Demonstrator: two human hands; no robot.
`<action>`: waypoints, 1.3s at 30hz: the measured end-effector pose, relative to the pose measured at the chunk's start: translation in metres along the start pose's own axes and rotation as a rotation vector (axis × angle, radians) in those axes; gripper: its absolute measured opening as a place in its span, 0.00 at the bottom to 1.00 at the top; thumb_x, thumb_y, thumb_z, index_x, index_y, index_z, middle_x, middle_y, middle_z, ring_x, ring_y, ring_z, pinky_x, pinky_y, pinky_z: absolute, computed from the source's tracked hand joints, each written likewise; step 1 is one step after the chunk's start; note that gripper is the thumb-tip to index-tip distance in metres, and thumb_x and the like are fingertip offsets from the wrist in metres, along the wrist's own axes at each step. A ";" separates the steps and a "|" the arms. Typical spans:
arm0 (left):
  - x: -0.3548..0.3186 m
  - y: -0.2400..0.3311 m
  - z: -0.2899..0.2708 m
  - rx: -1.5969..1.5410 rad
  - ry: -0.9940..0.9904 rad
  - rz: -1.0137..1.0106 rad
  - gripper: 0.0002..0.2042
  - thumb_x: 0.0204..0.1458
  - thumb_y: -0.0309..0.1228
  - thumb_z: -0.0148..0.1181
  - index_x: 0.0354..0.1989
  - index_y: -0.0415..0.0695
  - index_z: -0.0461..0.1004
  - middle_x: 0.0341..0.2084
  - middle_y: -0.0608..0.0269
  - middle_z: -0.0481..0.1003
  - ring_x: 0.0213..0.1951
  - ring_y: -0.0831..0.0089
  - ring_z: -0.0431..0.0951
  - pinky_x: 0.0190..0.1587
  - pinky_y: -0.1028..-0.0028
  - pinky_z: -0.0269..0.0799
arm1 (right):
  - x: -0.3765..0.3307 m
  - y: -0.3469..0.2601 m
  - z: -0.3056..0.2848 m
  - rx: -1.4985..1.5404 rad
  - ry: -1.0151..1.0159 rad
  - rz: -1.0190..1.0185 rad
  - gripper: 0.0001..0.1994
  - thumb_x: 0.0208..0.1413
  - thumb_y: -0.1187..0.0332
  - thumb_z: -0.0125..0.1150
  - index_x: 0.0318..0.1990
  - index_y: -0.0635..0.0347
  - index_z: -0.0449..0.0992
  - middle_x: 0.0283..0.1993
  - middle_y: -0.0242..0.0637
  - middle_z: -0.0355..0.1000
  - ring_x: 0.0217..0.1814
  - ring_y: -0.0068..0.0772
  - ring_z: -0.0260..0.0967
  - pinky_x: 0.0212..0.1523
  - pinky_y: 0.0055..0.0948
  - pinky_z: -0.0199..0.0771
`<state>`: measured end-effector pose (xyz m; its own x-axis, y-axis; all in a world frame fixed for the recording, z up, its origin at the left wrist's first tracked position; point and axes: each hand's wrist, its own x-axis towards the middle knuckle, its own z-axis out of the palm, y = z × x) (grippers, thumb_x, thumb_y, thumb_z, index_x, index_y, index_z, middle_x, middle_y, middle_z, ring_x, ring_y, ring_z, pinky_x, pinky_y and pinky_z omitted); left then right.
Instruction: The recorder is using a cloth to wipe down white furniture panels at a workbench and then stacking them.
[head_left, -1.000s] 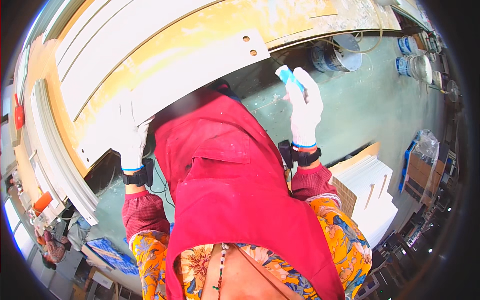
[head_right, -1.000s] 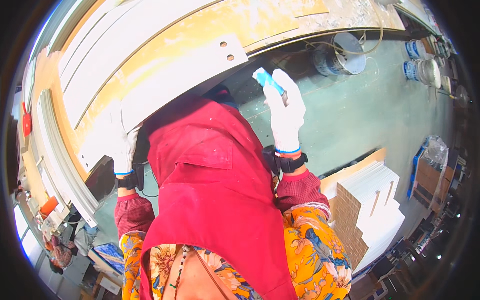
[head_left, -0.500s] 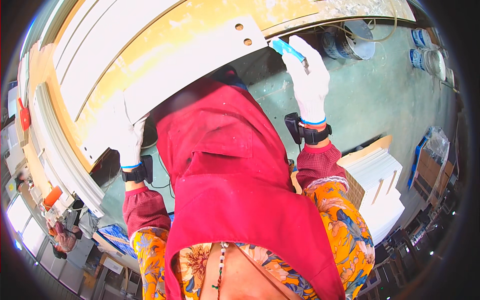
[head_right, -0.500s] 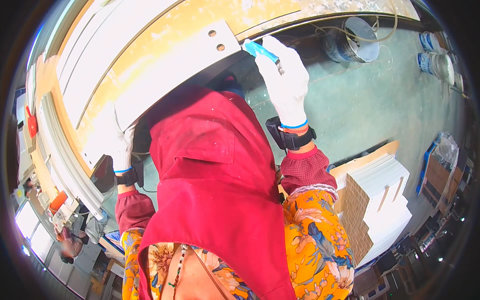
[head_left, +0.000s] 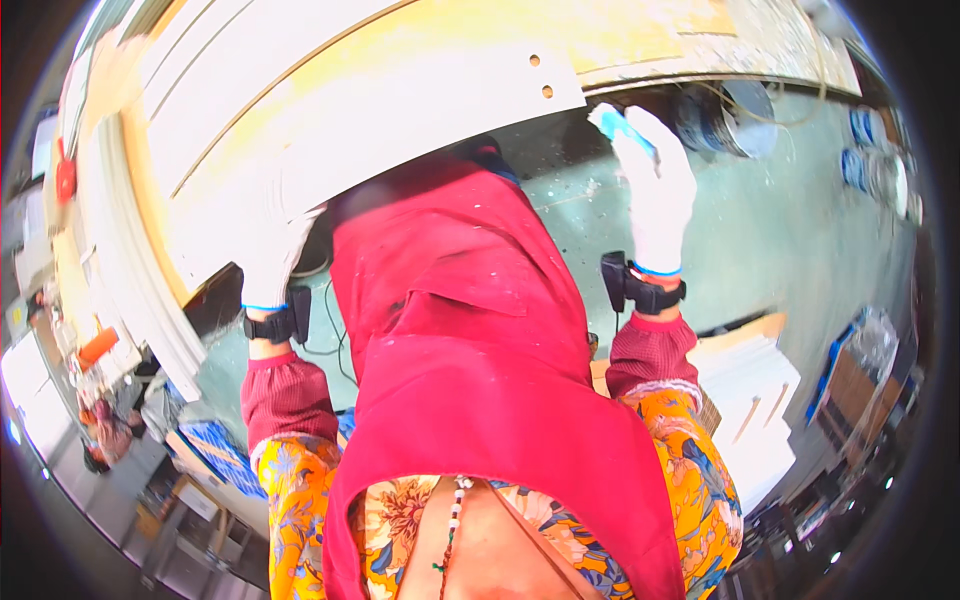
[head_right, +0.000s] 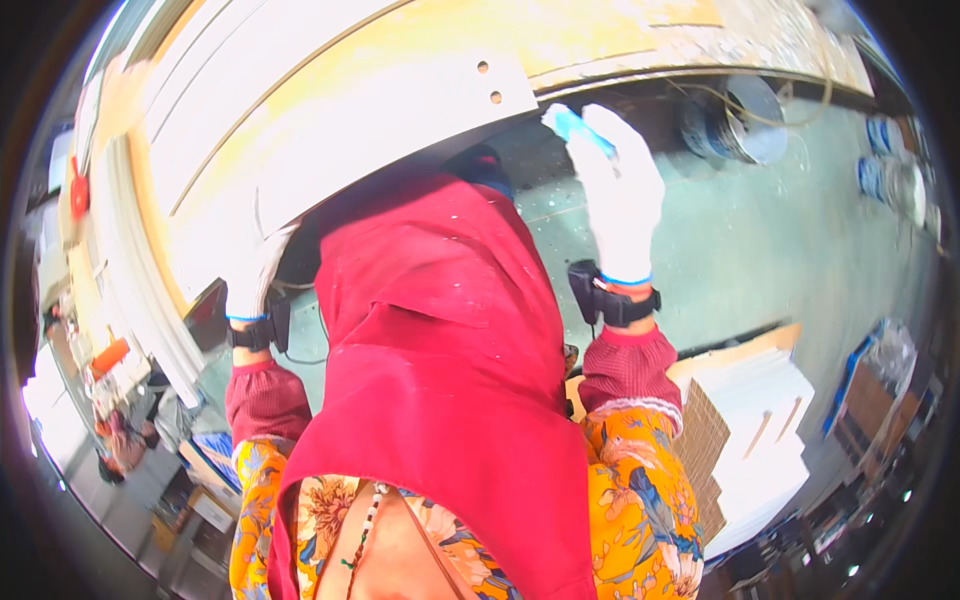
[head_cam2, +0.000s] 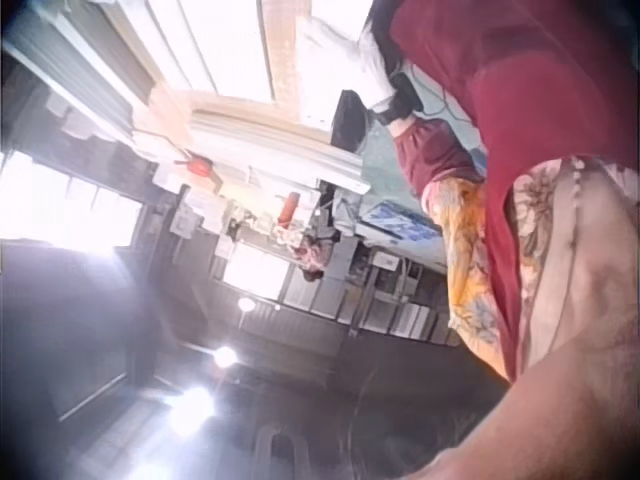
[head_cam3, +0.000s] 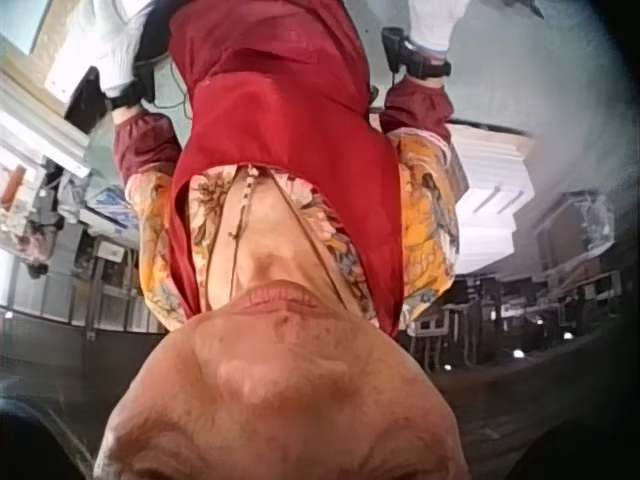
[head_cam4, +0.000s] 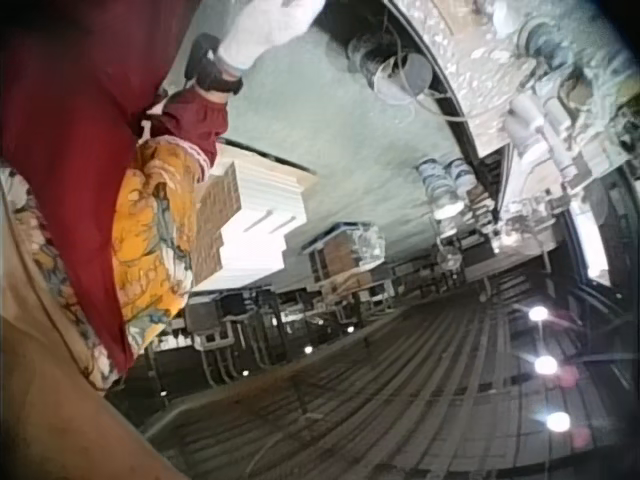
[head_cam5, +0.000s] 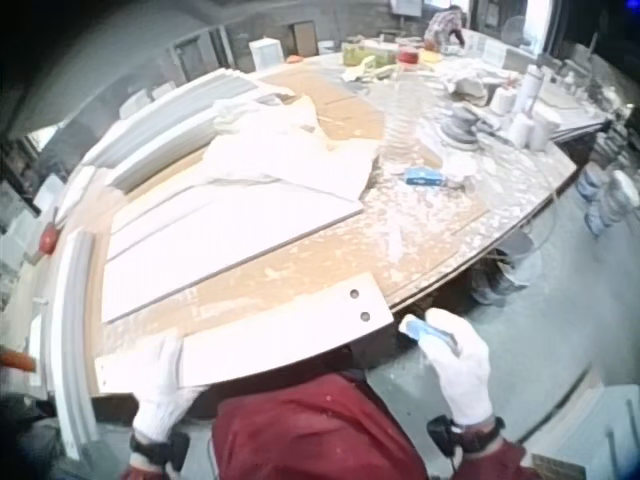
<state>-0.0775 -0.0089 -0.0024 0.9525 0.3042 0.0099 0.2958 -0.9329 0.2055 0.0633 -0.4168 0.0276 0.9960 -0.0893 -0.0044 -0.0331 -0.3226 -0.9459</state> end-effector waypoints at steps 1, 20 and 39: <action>0.008 0.019 -0.012 0.102 -0.009 0.108 0.37 0.46 0.55 0.60 0.62 0.46 0.61 0.58 0.51 0.65 0.57 0.52 0.66 0.58 0.60 0.62 | -0.003 -0.003 -0.003 0.047 0.010 0.065 0.17 0.53 0.71 0.62 0.51 0.62 0.73 0.44 0.36 0.74 0.38 0.23 0.71 0.37 0.22 0.72; -0.006 -0.024 -0.158 -0.291 0.276 -0.098 0.27 0.43 0.39 0.68 0.50 0.37 0.71 0.35 0.55 0.77 0.39 0.66 0.76 0.45 0.66 0.72 | -0.019 0.006 -0.006 0.334 0.027 0.147 0.16 0.58 0.73 0.55 0.54 0.66 0.69 0.46 0.37 0.72 0.31 0.16 0.63 0.31 0.17 0.65; 0.039 -0.269 -0.147 0.313 0.088 -0.840 0.36 0.38 0.66 0.54 0.45 0.47 0.78 0.42 0.52 0.78 0.48 0.54 0.76 0.50 0.60 0.68 | -0.030 -0.013 0.016 0.292 -0.033 0.091 0.16 0.57 0.70 0.55 0.53 0.65 0.69 0.38 0.32 0.70 0.28 0.16 0.61 0.28 0.18 0.63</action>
<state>-0.1310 0.2824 0.0866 0.4088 0.9110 0.0537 0.9102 -0.4027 -0.0968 0.0348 -0.3944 0.0352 0.9923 -0.0729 -0.0998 -0.1022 -0.0302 -0.9943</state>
